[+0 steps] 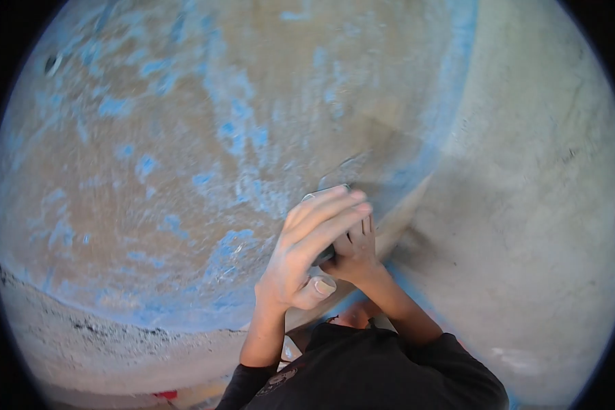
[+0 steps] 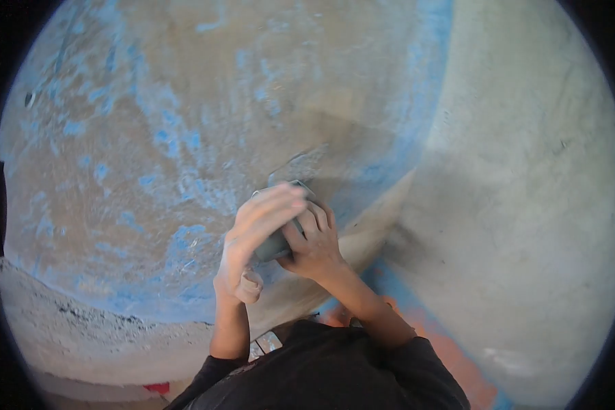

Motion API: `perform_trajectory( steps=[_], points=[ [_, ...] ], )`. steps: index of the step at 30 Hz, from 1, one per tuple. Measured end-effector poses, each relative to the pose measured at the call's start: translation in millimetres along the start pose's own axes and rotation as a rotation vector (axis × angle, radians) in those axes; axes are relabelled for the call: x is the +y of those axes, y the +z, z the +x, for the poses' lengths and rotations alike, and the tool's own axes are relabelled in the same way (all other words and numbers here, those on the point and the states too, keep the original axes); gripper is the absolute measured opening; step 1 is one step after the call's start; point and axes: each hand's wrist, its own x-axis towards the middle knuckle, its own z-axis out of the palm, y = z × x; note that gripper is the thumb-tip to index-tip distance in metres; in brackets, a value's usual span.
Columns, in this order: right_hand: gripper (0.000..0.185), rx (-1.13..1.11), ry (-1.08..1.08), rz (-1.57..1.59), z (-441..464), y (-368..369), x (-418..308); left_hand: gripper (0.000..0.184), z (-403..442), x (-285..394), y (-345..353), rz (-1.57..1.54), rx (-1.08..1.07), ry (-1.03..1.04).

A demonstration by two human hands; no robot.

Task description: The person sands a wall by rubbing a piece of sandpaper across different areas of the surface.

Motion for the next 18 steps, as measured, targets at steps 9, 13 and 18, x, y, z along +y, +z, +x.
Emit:
perform_trajectory(
  steps=[9, 13, 18],
  points=[
    [0.057, 0.115, 0.124, 0.021, -29, 19, -3, 0.04, -45, -9, 18, 0.462, 0.322, 0.076],
    [0.064, 0.213, 0.111, 0.072, 17, 7, 32, 0.038, -55, -9, 25, 0.49, 0.415, 0.034],
    [0.066, 0.229, 0.029, 0.109, 42, 17, 21, 0.036, -58, -7, 31, 0.462, 0.476, -0.022]
  ],
)
